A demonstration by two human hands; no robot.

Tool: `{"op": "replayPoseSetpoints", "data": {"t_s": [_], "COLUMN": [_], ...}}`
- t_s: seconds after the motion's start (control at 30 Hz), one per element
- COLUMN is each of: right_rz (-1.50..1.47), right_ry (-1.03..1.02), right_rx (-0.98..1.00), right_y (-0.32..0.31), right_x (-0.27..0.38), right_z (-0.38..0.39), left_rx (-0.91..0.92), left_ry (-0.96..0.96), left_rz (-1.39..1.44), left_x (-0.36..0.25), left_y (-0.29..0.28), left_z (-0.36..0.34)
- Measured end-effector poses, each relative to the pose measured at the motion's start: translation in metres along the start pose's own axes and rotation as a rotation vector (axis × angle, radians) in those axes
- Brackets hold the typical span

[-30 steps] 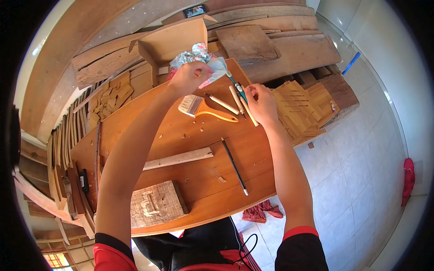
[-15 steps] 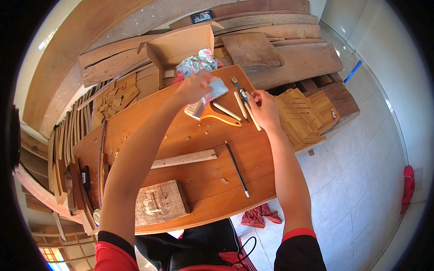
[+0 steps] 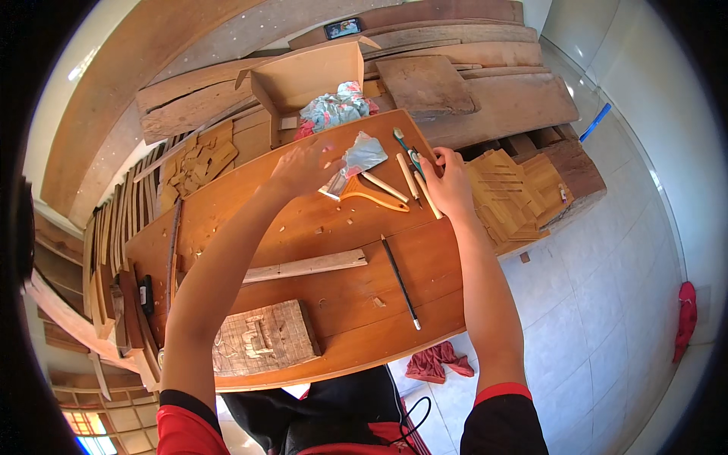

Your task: The person carves a floral design into a rectangular wooden block using a chisel and a wooden mallet. They periodically clean the work surface with a brush and a cloth, and measure the block with a tape measure before resuming the carving process.

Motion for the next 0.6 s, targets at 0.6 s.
{"op": "replayPoseSetpoints", "data": {"t_s": [0.6], "right_rz": [-0.040], "right_ry": [0.208], "right_rx": [-0.076], "right_y": [-0.007], "right_x": [-0.014], "right_z": [-0.009], "left_rx": [0.101], "left_ry": [0.495], "left_rz": [-0.092], "left_x": [-0.016], "left_y": [0.000], "left_z": [0.040]}}
Point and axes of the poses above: each hand's wrist, its own z-axis away from the middle knuckle, its own y-axis out of the palm, x = y × z, the point moved 3 cm from there along -z, towards the middle knuckle, and after that the axes turned 5 degrees about -x, right-handed, at the moved point
